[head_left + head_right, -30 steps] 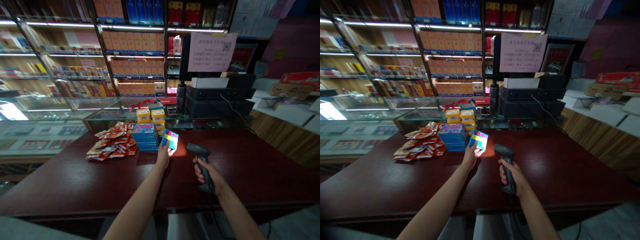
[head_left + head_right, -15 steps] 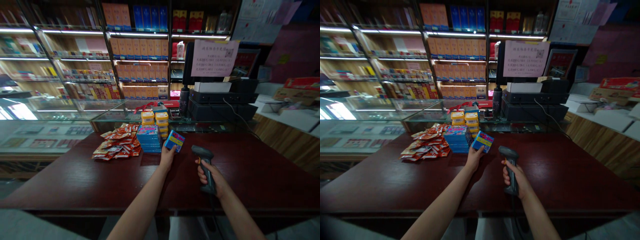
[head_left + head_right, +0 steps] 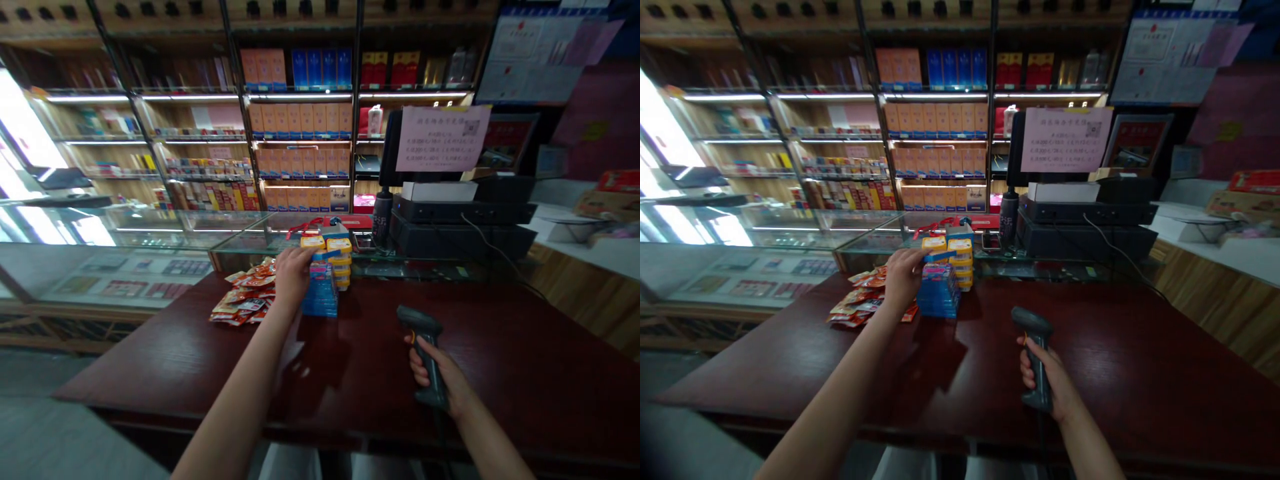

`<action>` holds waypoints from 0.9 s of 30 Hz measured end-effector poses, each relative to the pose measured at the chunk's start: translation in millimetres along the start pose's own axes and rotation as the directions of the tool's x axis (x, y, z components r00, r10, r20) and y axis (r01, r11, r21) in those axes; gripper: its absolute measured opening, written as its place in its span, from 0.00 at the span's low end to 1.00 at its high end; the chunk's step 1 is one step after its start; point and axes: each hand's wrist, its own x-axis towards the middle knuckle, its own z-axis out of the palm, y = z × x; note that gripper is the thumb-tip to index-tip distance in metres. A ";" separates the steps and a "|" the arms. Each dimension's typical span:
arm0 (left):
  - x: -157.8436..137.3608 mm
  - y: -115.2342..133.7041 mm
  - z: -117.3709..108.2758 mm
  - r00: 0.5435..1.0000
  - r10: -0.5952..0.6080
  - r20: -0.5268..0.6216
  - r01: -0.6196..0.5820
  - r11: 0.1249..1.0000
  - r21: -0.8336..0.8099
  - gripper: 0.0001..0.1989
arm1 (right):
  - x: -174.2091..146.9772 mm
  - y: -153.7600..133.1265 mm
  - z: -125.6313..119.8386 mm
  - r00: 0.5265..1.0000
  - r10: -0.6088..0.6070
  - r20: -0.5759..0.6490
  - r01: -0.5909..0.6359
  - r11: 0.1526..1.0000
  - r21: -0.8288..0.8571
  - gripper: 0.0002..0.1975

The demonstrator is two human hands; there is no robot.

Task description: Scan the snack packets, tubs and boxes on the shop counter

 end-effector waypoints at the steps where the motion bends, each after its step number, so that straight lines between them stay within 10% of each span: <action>1: 0.3 -7.7 -2.4 0.997 0.040 0.072 -0.045 0.997 0.067 0.18 | 0.4 0.3 -0.4 1.000 -0.001 0.000 0.001 1.000 -0.001 0.16; 9: -28.7 -16.5 5.3 0.948 0.111 0.299 -0.187 0.953 0.240 0.21 | 1.3 0.3 -1.7 1.000 0.004 -0.002 -0.004 1.000 -0.014 0.16; 27: -45.7 -11.3 19.6 0.995 -0.035 0.089 0.015 0.977 0.213 0.19 | 0.3 1.5 -1.0 1.000 -0.006 -0.023 0.005 1.000 -0.016 0.17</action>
